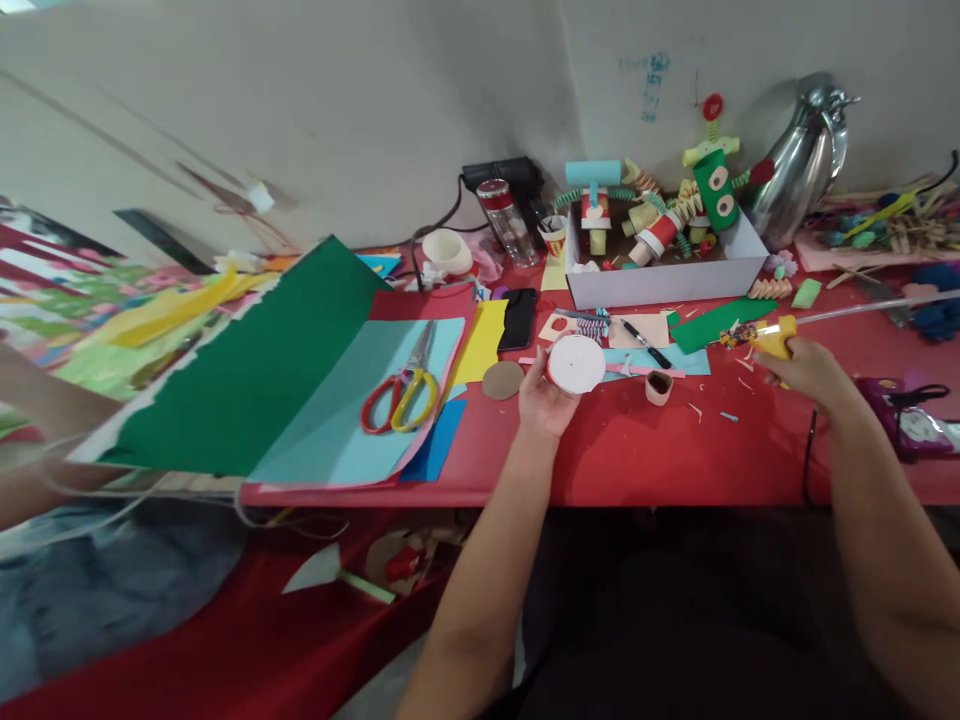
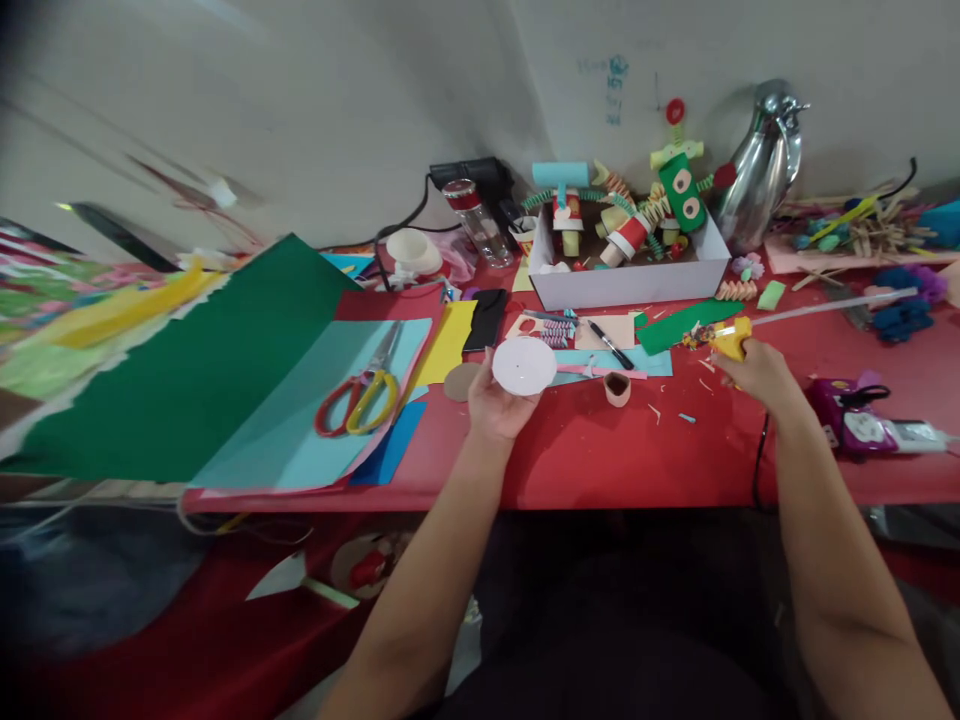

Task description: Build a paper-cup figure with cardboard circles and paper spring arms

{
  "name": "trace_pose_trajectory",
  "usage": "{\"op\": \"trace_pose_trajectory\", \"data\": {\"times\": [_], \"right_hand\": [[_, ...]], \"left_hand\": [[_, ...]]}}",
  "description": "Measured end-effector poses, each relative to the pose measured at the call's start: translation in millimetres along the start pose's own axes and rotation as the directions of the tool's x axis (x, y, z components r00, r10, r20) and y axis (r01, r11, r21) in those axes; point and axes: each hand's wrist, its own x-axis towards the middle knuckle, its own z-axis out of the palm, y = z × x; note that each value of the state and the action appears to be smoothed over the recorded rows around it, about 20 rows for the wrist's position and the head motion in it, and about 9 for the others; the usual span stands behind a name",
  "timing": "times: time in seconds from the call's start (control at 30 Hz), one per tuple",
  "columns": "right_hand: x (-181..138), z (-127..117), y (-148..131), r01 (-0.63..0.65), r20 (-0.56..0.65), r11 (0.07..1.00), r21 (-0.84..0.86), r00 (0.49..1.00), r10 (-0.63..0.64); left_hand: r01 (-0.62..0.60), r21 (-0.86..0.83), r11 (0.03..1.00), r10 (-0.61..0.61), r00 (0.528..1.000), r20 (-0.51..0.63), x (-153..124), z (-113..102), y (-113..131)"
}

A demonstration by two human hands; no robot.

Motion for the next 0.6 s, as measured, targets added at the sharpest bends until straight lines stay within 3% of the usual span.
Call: {"op": "trace_pose_trajectory", "data": {"times": [0.13, 0.2, 0.23, 0.3, 0.37, 0.43, 0.5, 0.53, 0.6], "right_hand": [[-11, 4, -4, 0.007, -0.25, 0.902, -0.431, 0.96, -0.127], [-25, 16, -20, 0.128, -0.267, 0.872, -0.473, 0.922, -0.28], [-33, 24, -30, 0.271, -0.213, 0.858, -0.437, 0.895, -0.392], [-47, 44, -50, 0.568, -0.007, 0.777, -0.273, 0.806, -0.592], [-55, 64, -66, 0.665, 0.15, 0.734, -0.137, 0.747, -0.648], [-56, 79, -75, 0.652, 0.183, 0.758, -0.016, 0.747, -0.639], [-52, 86, -78, 0.595, 0.143, 0.778, 0.2, 0.768, -0.624], [-49, 88, -78, 0.549, 0.125, 0.756, 0.355, 0.774, -0.621], [-45, 87, -78, 0.403, 0.117, 0.627, 0.666, 0.774, -0.622]], "left_hand": [[-0.001, -0.005, 1.0, 0.001, 1.0, -0.013, 2, -4, 0], [0.016, -0.006, 1.0, -0.016, 0.998, -0.054, 4, -7, 1], [0.023, -0.008, 1.0, -0.023, 0.997, -0.076, 4, -8, 1], [0.026, -0.015, 1.0, -0.028, 0.994, -0.109, 5, -9, 1], [0.019, -0.029, 0.999, -0.023, 0.992, -0.125, 5, -7, 0], [0.018, -0.04, 0.999, -0.023, 0.991, -0.135, 4, -4, 0], [0.028, -0.039, 0.999, -0.033, 0.99, -0.139, 3, -1, 0], [0.034, -0.032, 0.999, -0.038, 0.99, -0.137, 2, 0, 0], [0.038, -0.004, 0.999, -0.039, 0.992, -0.119, 1, 2, -1]]}}
